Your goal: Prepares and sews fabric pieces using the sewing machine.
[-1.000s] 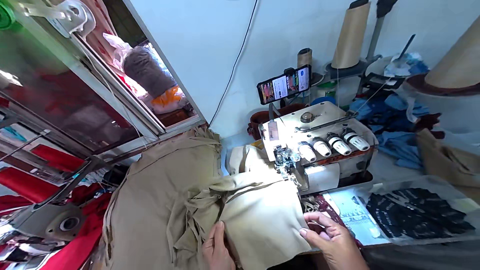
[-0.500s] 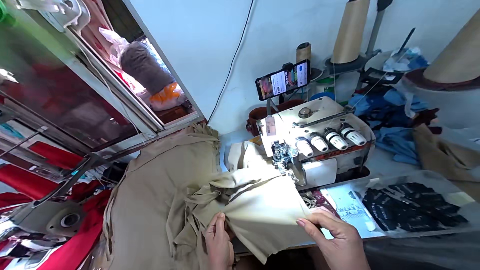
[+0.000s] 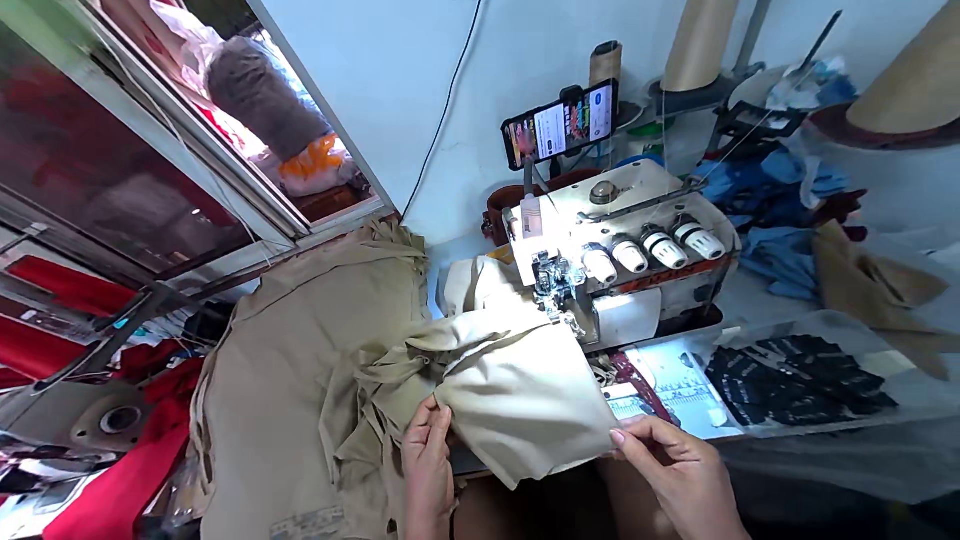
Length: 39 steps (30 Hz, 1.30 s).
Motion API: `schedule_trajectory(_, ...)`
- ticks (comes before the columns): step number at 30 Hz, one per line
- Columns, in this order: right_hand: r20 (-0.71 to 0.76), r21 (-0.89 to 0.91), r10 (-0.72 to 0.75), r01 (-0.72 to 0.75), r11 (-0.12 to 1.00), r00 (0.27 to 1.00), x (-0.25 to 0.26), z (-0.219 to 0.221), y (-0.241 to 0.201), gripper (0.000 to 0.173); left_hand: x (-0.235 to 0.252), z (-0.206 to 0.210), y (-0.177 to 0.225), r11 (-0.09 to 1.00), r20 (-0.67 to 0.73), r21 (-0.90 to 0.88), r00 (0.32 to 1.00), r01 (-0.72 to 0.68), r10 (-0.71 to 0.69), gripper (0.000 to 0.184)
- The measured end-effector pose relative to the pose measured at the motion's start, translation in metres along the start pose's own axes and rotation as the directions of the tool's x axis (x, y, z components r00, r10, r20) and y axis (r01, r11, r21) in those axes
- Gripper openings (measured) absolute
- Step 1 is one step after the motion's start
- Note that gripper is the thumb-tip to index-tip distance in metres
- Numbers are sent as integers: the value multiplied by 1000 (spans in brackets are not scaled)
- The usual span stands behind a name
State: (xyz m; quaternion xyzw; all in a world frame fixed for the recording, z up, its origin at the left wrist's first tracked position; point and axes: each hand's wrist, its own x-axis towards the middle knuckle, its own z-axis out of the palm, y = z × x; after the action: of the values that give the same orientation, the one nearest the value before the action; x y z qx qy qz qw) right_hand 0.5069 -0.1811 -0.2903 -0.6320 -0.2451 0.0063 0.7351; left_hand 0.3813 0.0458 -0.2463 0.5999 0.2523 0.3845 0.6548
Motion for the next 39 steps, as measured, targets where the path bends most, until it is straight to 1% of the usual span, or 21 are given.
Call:
schedule_trajectory(2,8,8,0,0,1000,1000,1,0,-2,7,2,-4,3,999,7,-12,999,-43,43,27)
schedule_trajectory(4,6,27,22,-22,999,1000,2,1,-3,7,2,-6,8,998,2,14,998,-65,65,28)
schedule_trajectory(7,-10,110,153,-151,982,988,4,8,-6,13,3,-9,12,989,33,103,994,-106,103,28)
schedule_trajectory(9,30,165,260,-261,951,965,5,8,-5,19,3,-11,12,981,74,135,989,-139,129,28)
schedule_trajectory(10,49,172,285,-289,942,957,5,7,-3,17,3,-12,13,979,76,142,987,-149,139,28)
schedule_trajectory(12,82,174,286,-296,939,955,3,5,-3,8,1,-8,21,968,18,187,986,-168,168,27)
schedule_trajectory(13,97,166,279,-292,942,955,2,4,-5,8,0,-2,26,953,-26,240,980,-187,199,25)
schedule_trajectory(15,91,159,273,-285,945,958,3,7,-8,9,-5,16,33,881,-75,386,942,-275,327,31)
schedule_trajectory(16,74,167,266,-275,947,961,6,10,-9,9,-8,27,33,833,-39,443,921,-333,389,36)
schedule_trajectory(17,53,178,253,-259,949,966,11,14,-9,9,-10,39,31,783,42,482,903,-393,428,37)
schedule_trajectory(18,34,192,235,-238,952,971,18,19,-8,9,-11,52,27,734,127,519,889,-437,440,42)
schedule_trajectory(19,19,199,211,-210,957,977,26,24,-7,9,-10,66,22,683,193,561,876,-468,442,43)
schedule_trajectory(20,1,193,193,-190,963,981,35,30,-8,9,-8,80,18,637,234,611,876,-470,422,44)
schedule_trajectory(21,-17,180,187,-181,967,982,44,36,-8,10,-4,91,13,618,256,646,890,-448,377,46)
schedule_trajectory(22,-39,171,195,-186,968,980,53,42,-9,10,2,100,9,623,265,663,909,-415,323,49)
schedule_trajectory(23,-68,165,217,-204,965,974,62,47,-8,12,11,106,7,649,262,665,930,-368,259,51)
schedule_trajectory(25,-105,179,282,-261,949,954,78,57,-7,25,28,111,8,735,240,629,963,-252,125,59)
schedule_trajectory(27,-103,180,339,-317,931,935,88,63,-7,36,43,112,12,804,216,571,975,-166,48,59)
schedule_trajectory(30,-76,186,386,-368,911,919,96,65,-6,40,58,110,16,837,232,535,973,-115,-15,62)
schedule_trajectory(36,-64,190,389,-371,909,919,98,67,-6,39,65,108,17,859,265,504,963,-93,-51,64)
schedule_trajectory(39,-78,170,379,-362,916,922,99,68,-4,41,78,107,15,868,284,492,955,-71,-82,73)
